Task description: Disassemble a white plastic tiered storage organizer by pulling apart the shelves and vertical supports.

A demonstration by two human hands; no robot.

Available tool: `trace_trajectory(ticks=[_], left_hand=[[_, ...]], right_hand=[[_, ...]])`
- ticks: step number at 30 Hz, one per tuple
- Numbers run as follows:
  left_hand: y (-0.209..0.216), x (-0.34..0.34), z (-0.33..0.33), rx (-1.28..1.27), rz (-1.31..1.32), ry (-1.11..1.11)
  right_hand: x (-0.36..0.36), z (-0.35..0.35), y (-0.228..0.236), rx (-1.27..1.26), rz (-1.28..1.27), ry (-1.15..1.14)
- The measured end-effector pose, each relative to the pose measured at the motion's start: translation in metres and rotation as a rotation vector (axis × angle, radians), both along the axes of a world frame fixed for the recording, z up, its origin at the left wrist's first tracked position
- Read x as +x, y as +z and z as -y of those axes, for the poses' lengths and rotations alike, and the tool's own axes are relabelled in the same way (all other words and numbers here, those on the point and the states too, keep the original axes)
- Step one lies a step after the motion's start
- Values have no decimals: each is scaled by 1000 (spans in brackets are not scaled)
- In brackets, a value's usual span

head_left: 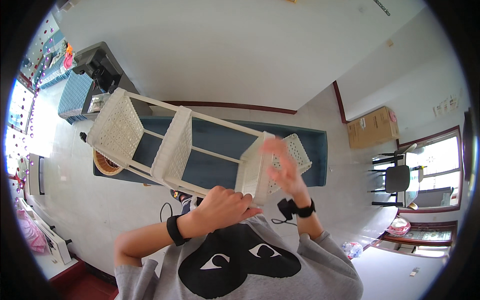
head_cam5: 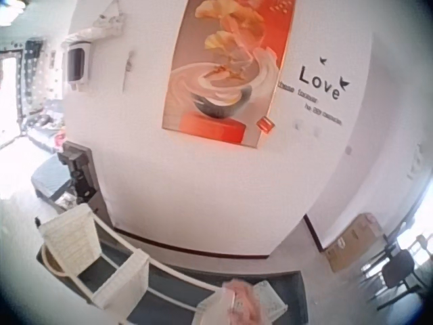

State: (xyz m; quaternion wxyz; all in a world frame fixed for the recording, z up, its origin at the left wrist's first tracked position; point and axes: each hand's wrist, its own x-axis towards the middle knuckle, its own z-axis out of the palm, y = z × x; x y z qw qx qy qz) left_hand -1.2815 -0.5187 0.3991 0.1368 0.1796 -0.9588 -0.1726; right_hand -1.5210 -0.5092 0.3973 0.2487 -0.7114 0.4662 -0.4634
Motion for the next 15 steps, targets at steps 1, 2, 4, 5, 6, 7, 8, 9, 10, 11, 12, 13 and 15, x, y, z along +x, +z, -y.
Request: trace_trajectory(ticks=[1,2,4,5,6,7,8,9,10,11,12,13,15], left_hand=[[-3,-1,-1,14,17,-24],[-5,-1,-3,29,35,-50],[-10,-2,-6,19,1,-74],[-11,-2,-6,0,4,-88],[-11,-2,-7,0,-30,-78],[-11,-2,-8,-17,-17,-44],[-9,-1,-8,-40,-10,-6],[-6,0,-8,-39,-4,8],[-3,1,-7,-35,48,11],[2,2,-7,-36,94,23],[6,3,-7,-39,105,33],[11,5,-7,-23,64,28],[18,7,-9,-10,30,30]], right_hand=[[-6,15,-5,58,77,-132],[-11,29,-12,105,138,-262],[-25,57,-27,309,185,-139],[-29,68,-36,503,206,-23],[-28,75,-45,505,227,16],[-26,79,-52,684,150,125],[-24,81,-56,883,28,211],[-21,81,-57,854,60,253],[-18,78,-55,819,84,170],[-15,74,-51,792,112,84],[-14,70,-43,775,106,106],[-15,65,-33,696,27,76],[-17,54,-13,612,-44,54]])
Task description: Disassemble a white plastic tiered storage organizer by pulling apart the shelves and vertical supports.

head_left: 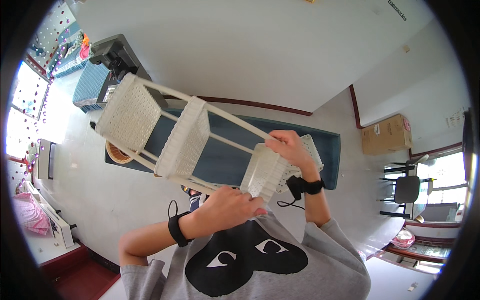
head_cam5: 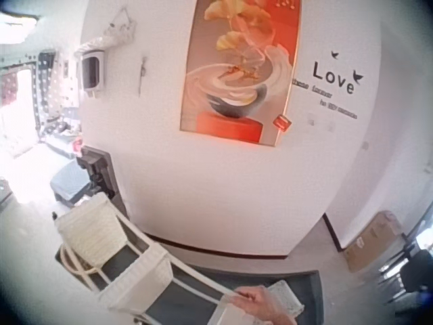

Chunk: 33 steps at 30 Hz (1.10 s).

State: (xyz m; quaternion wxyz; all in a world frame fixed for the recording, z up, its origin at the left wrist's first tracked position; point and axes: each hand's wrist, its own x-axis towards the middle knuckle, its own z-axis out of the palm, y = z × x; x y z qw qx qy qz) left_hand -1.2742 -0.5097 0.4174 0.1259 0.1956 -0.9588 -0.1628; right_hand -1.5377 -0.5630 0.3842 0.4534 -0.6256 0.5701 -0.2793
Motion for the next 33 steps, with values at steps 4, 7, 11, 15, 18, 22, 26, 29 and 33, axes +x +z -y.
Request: trace_trajectory(ticks=[4,7,11,15,18,22,26,29,33], left_hand=[[-7,5,2,-39,8,-88],[-23,8,7,-64,91,-65],[-32,8,18,-87,147,-54],[-10,11,22,2,38,-11],[10,13,27,-31,12,59],[9,3,45,-231,-67,174],[-6,-9,59,-149,-8,63],[-14,-12,58,68,-55,-121],[-24,-10,54,191,-47,-101]], right_hand=[[-6,-16,20,-56,86,-168],[-1,-25,15,-101,125,-237],[13,-35,4,-434,-24,-336],[31,-50,2,-672,-268,-247],[48,-61,3,-750,-315,-271],[76,-67,-3,-830,-50,-285],[88,-70,-20,-953,121,-340],[88,-70,-35,-932,117,-294],[87,-72,-46,-970,207,-277]])
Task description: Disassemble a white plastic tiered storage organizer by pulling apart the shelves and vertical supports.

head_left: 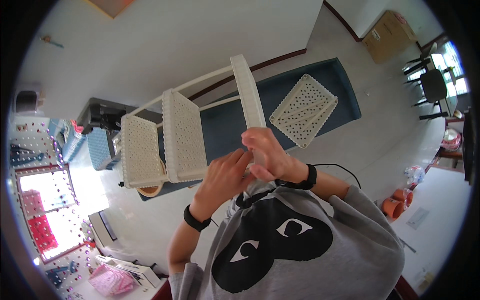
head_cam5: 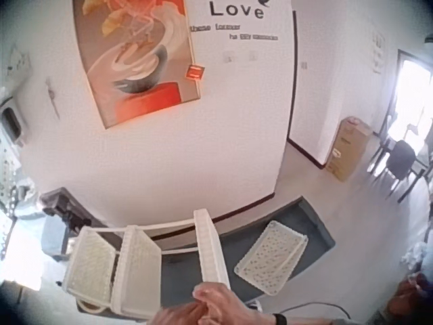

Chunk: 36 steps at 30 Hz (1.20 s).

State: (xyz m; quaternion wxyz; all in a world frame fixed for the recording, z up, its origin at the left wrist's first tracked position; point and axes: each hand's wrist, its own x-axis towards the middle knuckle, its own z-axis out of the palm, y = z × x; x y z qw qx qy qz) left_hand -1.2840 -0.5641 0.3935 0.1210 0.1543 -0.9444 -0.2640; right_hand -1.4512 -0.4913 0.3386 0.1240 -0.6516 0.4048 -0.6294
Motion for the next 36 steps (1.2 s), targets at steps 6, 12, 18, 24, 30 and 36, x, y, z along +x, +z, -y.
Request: trace_trajectory(ticks=[6,12,18,24,30,36], left_hand=[[-23,-1,-6,-8,-59,8],[-46,4,-12,50,56,67],[-58,4,-12,-62,14,45],[-47,27,-9,-127,-48,77],[-60,32,-23,52,42,49],[-77,34,-28,8,52,31]], right_hand=[[-18,6,11,45,-341,66],[-31,26,10,169,-631,147],[-36,22,-5,227,-674,191],[-98,5,14,114,-318,-19],[-154,-36,28,98,-348,-454],[-153,-47,-40,35,-654,-687]])
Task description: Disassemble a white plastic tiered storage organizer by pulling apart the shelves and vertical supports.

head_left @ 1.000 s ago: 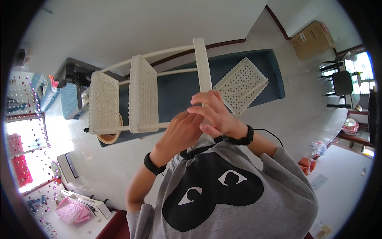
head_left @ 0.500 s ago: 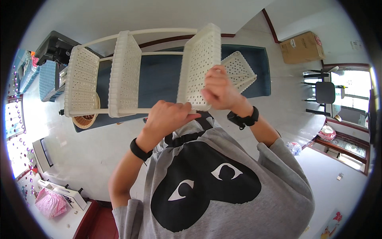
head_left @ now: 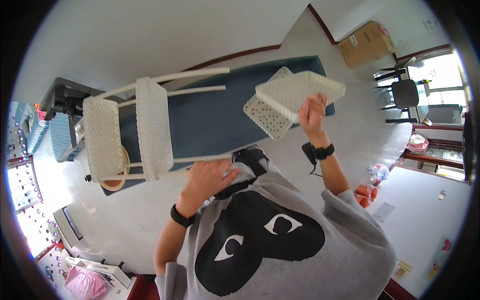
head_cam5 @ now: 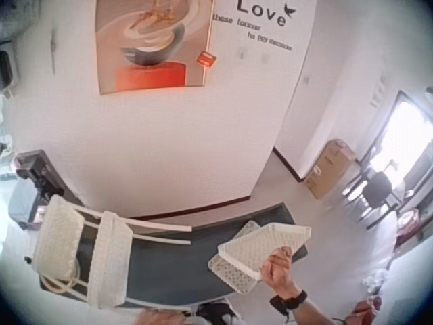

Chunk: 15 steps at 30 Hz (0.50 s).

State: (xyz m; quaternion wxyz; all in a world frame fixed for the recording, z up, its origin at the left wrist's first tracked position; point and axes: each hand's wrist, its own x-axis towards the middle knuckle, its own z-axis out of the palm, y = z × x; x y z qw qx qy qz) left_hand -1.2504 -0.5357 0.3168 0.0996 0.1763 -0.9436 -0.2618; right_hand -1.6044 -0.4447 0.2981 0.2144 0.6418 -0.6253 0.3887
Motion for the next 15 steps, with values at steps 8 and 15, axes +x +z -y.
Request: trace_trajectory(ticks=[8,15], left_hand=[[3,1,-5,114,199,14],[38,31,-1,19,145,189]], right_hand=[[28,6,-31,46,-15,15],[81,8,-48,198,109,528]])
